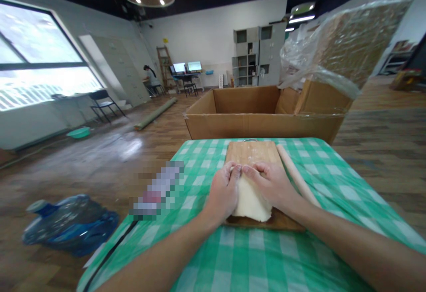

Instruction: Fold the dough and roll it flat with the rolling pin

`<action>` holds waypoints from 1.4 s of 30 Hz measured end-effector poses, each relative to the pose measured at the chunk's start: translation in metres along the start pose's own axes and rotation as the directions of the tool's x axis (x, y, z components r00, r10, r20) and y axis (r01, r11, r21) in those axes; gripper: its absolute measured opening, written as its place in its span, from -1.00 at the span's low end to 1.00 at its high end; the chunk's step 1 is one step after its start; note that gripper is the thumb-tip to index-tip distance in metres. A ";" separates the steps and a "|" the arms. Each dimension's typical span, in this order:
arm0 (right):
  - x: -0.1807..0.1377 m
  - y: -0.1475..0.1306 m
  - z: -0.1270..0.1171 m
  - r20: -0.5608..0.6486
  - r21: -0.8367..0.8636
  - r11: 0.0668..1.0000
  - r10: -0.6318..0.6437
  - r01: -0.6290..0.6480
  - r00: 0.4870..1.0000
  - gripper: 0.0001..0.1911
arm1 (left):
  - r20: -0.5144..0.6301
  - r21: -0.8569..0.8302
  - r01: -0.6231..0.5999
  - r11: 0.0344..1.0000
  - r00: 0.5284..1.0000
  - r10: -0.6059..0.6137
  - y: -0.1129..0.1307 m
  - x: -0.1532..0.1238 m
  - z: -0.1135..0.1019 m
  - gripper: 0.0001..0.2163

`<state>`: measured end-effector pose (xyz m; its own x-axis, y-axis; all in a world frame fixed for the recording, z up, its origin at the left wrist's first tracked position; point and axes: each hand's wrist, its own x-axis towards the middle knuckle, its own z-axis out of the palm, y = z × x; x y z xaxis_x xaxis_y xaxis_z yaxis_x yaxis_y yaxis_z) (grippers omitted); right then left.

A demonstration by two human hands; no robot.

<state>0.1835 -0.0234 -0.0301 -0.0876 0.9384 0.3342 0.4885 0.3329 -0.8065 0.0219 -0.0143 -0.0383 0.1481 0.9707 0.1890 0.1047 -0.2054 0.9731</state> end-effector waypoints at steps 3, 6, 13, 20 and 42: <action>-0.005 0.002 0.005 -0.014 -0.046 0.997 -0.063 0.062 0.998 -0.49 | 0.029 0.060 -0.027 0.998 0.999 0.025 0.001 -0.001 -0.001 -0.71; -0.006 0.005 0.004 -0.029 -0.020 0.998 -0.064 0.063 0.998 -0.50 | 0.061 0.092 -0.039 0.995 0.998 0.033 0.001 0.001 -0.003 -0.68; 0.001 -0.002 -0.004 0.116 -0.077 0.995 -0.055 0.064 0.992 -0.49 | 0.051 0.201 -0.109 0.973 0.994 0.101 0.004 0.001 -0.002 -0.68; -0.003 -0.008 0.001 0.040 -0.100 0.987 -0.120 0.124 0.992 -0.52 | 0.001 -0.033 0.002 0.999 1.000 -0.002 -0.002 0.002 0.006 -0.65; 0.004 -0.004 -0.010 -0.121 0.021 1.000 0.008 -0.005 0.993 -0.48 | 0.404 -0.077 0.187 0.979 0.904 -0.141 0.010 -0.013 0.012 -0.55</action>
<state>0.1899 -0.0221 -0.0202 0.0215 0.9230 0.3843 0.4704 0.3298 -0.8185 0.0325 -0.0301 -0.0328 0.5163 0.8562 -0.0200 0.0546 -0.0096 0.9985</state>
